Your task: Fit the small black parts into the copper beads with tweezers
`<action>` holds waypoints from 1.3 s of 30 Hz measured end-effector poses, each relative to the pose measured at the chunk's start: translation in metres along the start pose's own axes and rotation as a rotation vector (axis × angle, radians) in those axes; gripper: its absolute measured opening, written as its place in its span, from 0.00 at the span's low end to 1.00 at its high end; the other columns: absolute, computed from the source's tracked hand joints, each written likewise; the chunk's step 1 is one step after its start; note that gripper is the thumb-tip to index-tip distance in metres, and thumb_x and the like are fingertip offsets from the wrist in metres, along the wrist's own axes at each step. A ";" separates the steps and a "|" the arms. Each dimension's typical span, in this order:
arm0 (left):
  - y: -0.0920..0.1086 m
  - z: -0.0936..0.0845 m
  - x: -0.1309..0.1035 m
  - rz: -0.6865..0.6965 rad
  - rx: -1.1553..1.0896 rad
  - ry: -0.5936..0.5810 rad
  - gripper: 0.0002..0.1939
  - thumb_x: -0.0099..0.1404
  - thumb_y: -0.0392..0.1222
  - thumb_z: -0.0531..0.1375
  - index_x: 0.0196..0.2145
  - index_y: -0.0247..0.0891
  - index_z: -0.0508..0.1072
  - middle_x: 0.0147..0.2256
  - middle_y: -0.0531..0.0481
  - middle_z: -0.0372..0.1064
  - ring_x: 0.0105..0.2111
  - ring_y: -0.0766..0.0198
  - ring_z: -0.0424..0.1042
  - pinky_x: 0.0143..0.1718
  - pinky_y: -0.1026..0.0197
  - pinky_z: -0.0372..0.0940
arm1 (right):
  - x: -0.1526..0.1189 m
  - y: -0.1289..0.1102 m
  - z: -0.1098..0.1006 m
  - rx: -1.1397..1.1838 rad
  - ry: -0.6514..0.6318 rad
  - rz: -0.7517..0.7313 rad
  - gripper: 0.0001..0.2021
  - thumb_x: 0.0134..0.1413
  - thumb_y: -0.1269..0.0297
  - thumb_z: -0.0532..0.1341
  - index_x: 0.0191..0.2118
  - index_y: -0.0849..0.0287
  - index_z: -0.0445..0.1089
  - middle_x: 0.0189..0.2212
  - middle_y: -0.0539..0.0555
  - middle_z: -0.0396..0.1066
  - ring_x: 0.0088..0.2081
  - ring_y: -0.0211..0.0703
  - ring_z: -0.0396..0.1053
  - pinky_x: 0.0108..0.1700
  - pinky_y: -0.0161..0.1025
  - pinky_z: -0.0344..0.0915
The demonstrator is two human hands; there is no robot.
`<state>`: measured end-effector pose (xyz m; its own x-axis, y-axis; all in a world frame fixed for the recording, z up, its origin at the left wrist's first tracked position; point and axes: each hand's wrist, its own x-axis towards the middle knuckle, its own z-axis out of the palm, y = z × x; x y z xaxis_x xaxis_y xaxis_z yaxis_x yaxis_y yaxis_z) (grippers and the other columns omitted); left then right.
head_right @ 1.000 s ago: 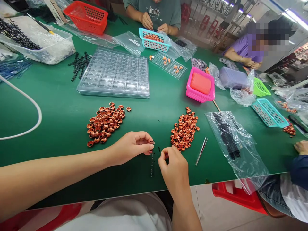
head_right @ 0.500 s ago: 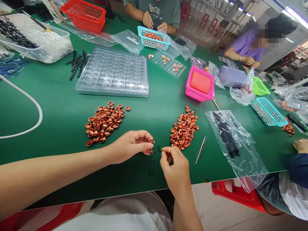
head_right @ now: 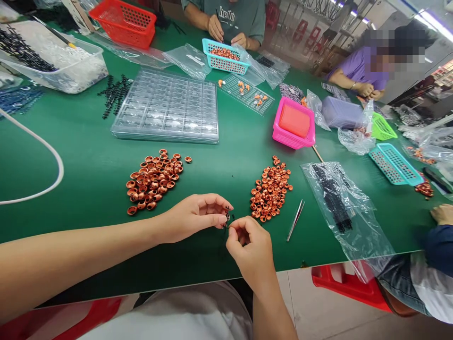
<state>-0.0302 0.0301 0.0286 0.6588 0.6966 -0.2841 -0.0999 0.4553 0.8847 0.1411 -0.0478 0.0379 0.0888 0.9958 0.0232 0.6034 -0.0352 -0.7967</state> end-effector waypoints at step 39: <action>-0.002 0.002 -0.001 0.010 0.030 0.026 0.11 0.57 0.43 0.65 0.32 0.35 0.67 0.28 0.53 0.70 0.30 0.66 0.71 0.37 0.61 0.69 | -0.008 0.016 -0.004 -0.213 0.083 -0.110 0.06 0.60 0.66 0.57 0.36 0.55 0.72 0.28 0.48 0.70 0.25 0.34 0.64 0.29 0.33 0.61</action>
<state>-0.0289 0.0273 0.0284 0.6383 0.7154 -0.2843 -0.0841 0.4320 0.8980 0.1528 -0.0562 0.0273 0.0725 0.9846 0.1592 0.7656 0.0474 -0.6416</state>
